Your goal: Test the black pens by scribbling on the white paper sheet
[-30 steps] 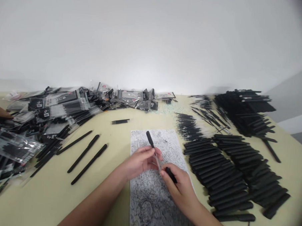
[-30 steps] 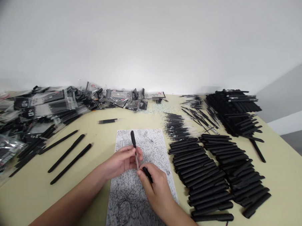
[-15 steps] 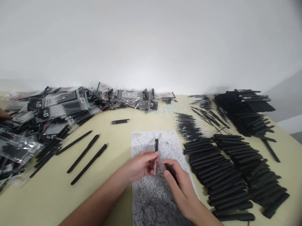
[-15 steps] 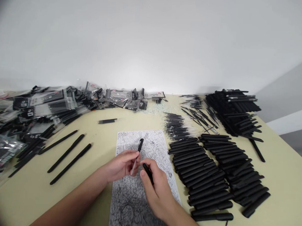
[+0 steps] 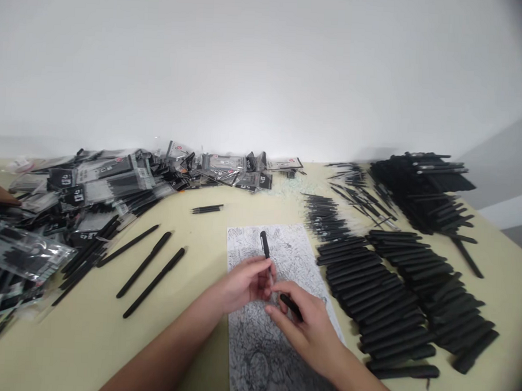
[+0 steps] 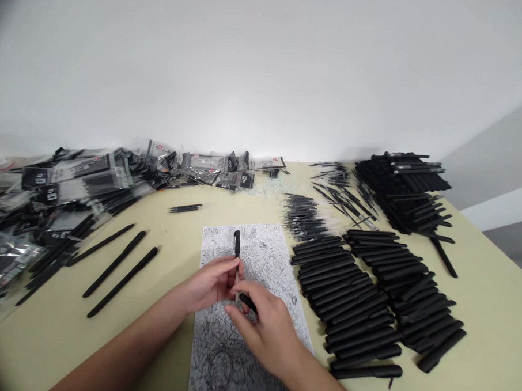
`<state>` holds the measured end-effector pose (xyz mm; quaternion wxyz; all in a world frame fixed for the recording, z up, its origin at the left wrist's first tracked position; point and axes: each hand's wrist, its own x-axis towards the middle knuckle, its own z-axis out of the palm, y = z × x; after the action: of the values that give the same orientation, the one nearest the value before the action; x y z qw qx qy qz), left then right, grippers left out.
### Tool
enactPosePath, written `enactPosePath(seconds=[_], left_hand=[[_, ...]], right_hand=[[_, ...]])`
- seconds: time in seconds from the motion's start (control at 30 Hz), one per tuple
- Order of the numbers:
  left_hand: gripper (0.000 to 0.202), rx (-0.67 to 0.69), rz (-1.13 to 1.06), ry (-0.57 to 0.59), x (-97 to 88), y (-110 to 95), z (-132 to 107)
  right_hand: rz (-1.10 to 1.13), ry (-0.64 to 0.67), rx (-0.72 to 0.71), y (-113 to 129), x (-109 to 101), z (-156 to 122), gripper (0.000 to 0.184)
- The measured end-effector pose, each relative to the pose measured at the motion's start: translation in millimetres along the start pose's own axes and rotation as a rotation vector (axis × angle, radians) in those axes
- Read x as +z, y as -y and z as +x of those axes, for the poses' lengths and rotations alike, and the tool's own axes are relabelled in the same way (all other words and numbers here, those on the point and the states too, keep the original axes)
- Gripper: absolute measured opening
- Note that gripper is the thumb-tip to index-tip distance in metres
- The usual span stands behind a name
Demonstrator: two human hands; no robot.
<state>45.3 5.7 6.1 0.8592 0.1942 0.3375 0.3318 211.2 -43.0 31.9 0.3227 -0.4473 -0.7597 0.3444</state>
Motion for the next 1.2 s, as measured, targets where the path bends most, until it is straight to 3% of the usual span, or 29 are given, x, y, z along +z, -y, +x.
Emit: enactPosePath(seconds=[0.23, 0.5, 0.6, 0.7, 0.87, 1.03, 1.2], left_hand=[[0.022, 0.024, 0.019, -0.002, 1.7, -1.0, -1.4], [0.05, -0.026, 0.058, -0.046, 1.6, -1.0, -1.3], [0.046, 0.033, 0.082, -0.066, 3.5, 1.7, -0.5], [0.041, 0.151, 0.024, -0.109, 5.7, 4.4, 1.2], [0.038, 0.302, -0.068, -0.179, 5.6, 1.4, 3.6], [0.04, 0.418, -0.158, -0.254, 1.6, -5.1, 4.9], [0.038, 0.443, -0.169, -0.31, 1.2, -6.4, 5.3]], right_hand=[[-0.043, 0.016, -0.063, -8.7, 6.7, -1.4, 0.012], [-0.082, 0.082, -0.05, -6.0, 5.8, -2.2, 0.01], [-0.082, 0.083, -0.054, -6.4, 5.9, -1.7, 0.011], [-0.064, -0.005, -0.051, -10.2, 6.9, -0.5, 0.014], [-0.036, -0.142, 0.091, -15.6, 5.7, 1.0, 0.026], [0.001, -0.17, 0.214, -15.7, 4.5, -0.6, 0.027], [-0.01, -0.144, 0.229, -16.2, 5.4, 3.1, 0.023]])
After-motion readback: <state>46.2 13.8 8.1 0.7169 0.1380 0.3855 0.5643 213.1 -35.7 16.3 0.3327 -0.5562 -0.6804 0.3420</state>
